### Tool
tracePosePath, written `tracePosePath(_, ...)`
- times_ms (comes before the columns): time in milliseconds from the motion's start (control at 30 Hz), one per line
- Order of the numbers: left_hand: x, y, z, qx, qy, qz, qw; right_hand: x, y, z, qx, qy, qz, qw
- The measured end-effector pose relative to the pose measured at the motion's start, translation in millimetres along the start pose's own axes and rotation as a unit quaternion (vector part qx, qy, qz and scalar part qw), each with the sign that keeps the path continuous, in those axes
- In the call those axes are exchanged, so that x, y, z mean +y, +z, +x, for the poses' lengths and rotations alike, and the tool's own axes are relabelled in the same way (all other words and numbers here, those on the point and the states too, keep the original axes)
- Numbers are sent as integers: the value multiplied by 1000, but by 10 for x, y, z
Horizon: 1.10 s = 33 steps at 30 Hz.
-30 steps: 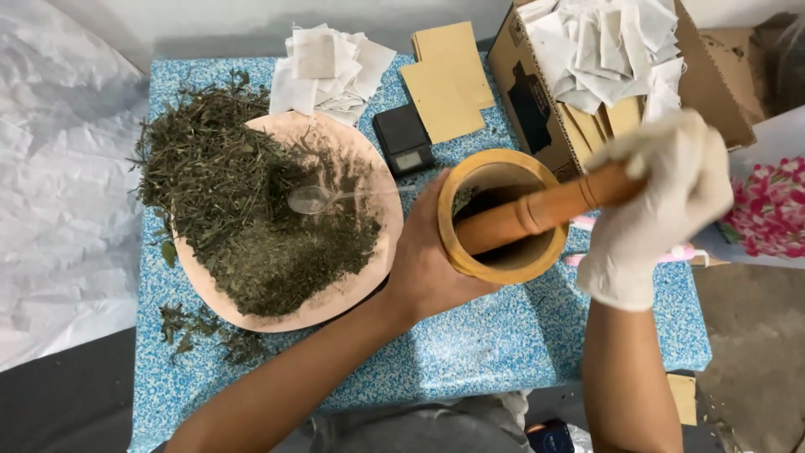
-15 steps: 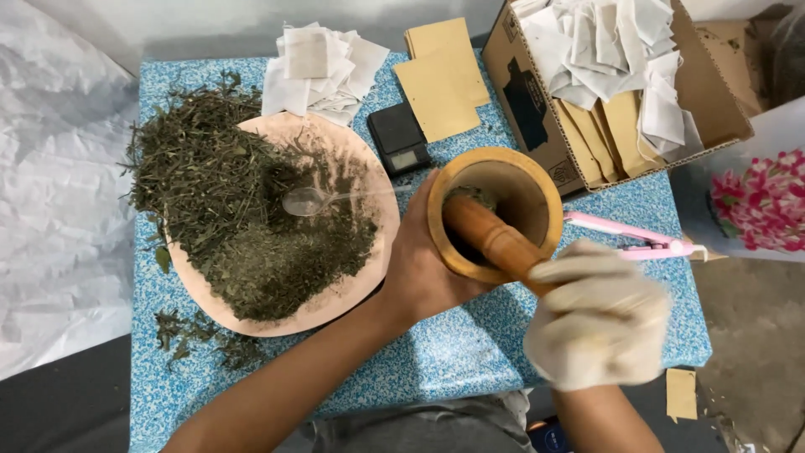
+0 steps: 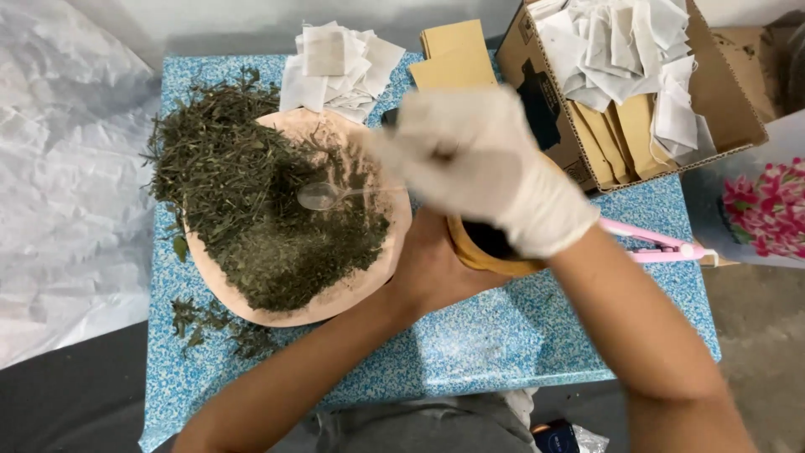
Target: Grinding dried tea leaves into a finer consistency using a wooden mortar and pestle.
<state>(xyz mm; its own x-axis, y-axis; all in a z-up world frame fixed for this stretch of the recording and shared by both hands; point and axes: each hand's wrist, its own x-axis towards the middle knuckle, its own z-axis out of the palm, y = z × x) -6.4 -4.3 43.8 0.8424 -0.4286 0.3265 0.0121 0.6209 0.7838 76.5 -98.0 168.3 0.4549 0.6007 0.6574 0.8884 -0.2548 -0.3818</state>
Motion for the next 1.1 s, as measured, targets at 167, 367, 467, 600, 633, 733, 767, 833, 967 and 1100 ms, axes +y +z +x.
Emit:
tracePosePath(167, -26, -45, -4, 83, 62, 506, 856, 433, -379, -121, 76, 218, 144, 962)
tracePosePath(367, -180, -99, -65, 97, 112, 502, 852, 434, -481, -575, 309, 225, 187, 905)
tracePosePath(467, -164, -122, -27, 91, 124, 486, 860, 486, -454, -942, 456, 216, 220, 835)
tracePosePath(600, -286, -188, -49, 94, 146, 510, 843, 245, -519, -1223, 464, 209, 192, 839)
tracePosePath(633, -276, -187, -26, 88, 162, 483, 856, 341, -550, -1391, 446, 142, 190, 863)
tracePosePath(733, -286, -174, -18, 81, 171, 459, 868, 173, -461, -1511, 457, 73, 147, 874)
tracePosePath(767, -286, -174, -13, 86, 169, 466, 864, 56, -404, -1461, 479, 67, 111, 868)
tracePosePath(833, -304, -181, -41, 83, 190, 506, 837, -34, -310, -1502, 481, 29, 49, 875)
tracePosePath(967, -249, -151, -67, 90, 181, 507, 838, -212, -222, -1727, 457, -46, 26, 888)
tracePosePath(1100, -112, -98, 30, 73, 207, 514, 829, -688, -276, -1451, 412, 56, 3, 909)
